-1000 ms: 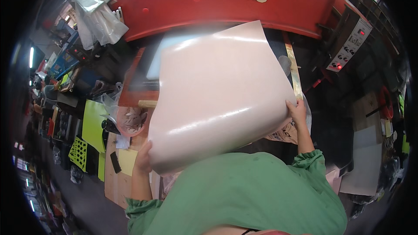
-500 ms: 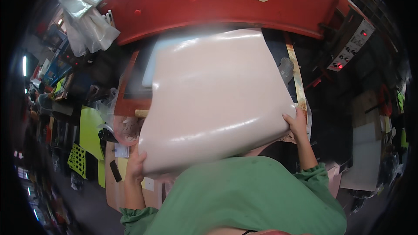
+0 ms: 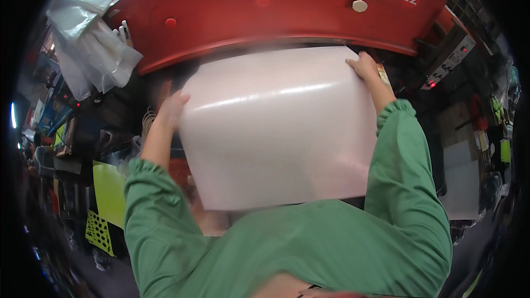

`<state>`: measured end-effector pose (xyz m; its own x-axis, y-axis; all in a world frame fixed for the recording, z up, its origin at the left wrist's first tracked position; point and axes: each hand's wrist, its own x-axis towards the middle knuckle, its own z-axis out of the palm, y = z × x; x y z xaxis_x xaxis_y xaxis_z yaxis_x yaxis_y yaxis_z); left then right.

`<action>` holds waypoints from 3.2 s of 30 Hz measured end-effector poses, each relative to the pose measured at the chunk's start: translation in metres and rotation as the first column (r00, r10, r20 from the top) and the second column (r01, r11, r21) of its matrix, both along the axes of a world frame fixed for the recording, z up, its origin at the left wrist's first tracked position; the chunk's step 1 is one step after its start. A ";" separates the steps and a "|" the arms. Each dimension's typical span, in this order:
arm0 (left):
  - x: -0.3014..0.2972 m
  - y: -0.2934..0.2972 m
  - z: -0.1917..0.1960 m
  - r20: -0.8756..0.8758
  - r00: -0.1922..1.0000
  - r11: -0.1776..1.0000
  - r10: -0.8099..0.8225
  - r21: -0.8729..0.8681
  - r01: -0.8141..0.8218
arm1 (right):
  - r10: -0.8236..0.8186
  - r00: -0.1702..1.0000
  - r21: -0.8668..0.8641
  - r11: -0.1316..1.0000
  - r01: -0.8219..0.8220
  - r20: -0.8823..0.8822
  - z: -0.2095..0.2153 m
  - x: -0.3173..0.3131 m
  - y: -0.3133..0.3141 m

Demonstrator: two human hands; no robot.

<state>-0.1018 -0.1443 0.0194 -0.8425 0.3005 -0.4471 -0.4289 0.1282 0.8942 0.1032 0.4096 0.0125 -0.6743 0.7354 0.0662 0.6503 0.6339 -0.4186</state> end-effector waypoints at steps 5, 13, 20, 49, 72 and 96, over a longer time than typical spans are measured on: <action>-0.060 0.031 -0.044 -0.522 0.853 0.956 -0.029 -0.264 -0.128 | 0.168 0.974 0.126 0.981 -0.149 -0.151 -0.027 -0.014 -0.015; 0.112 -0.089 -0.086 -0.681 0.637 0.759 -0.361 -0.611 -0.223 | -0.086 0.980 0.223 0.967 0.126 -0.180 -0.097 0.216 -0.124; 0.165 -0.069 -0.103 -0.734 0.625 0.817 -0.266 -0.516 -0.258 | -0.126 0.976 0.219 0.962 0.164 -0.177 -0.110 0.235 -0.168; 0.024 0.014 -0.120 -0.714 0.330 0.580 -0.617 -0.697 -0.422 | 0.163 0.987 0.456 0.878 -0.147 0.005 -0.096 0.071 -0.120; 0.043 -0.007 -0.088 -0.531 0.249 0.501 -0.810 -0.847 -0.180 | -0.286 0.943 0.250 0.938 0.240 0.169 -0.081 0.071 -0.098; -0.024 -0.010 -0.127 -0.694 0.601 0.904 -0.397 -0.410 0.123 | -0.403 0.889 0.012 0.912 0.411 0.219 -0.072 0.052 -0.067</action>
<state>-0.1257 -0.1548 -0.1074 -0.8221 0.5342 0.1970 0.4647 0.4297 0.7742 0.1553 0.3425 -0.0594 -0.3107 0.9476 -0.0741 0.9236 0.2826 -0.2590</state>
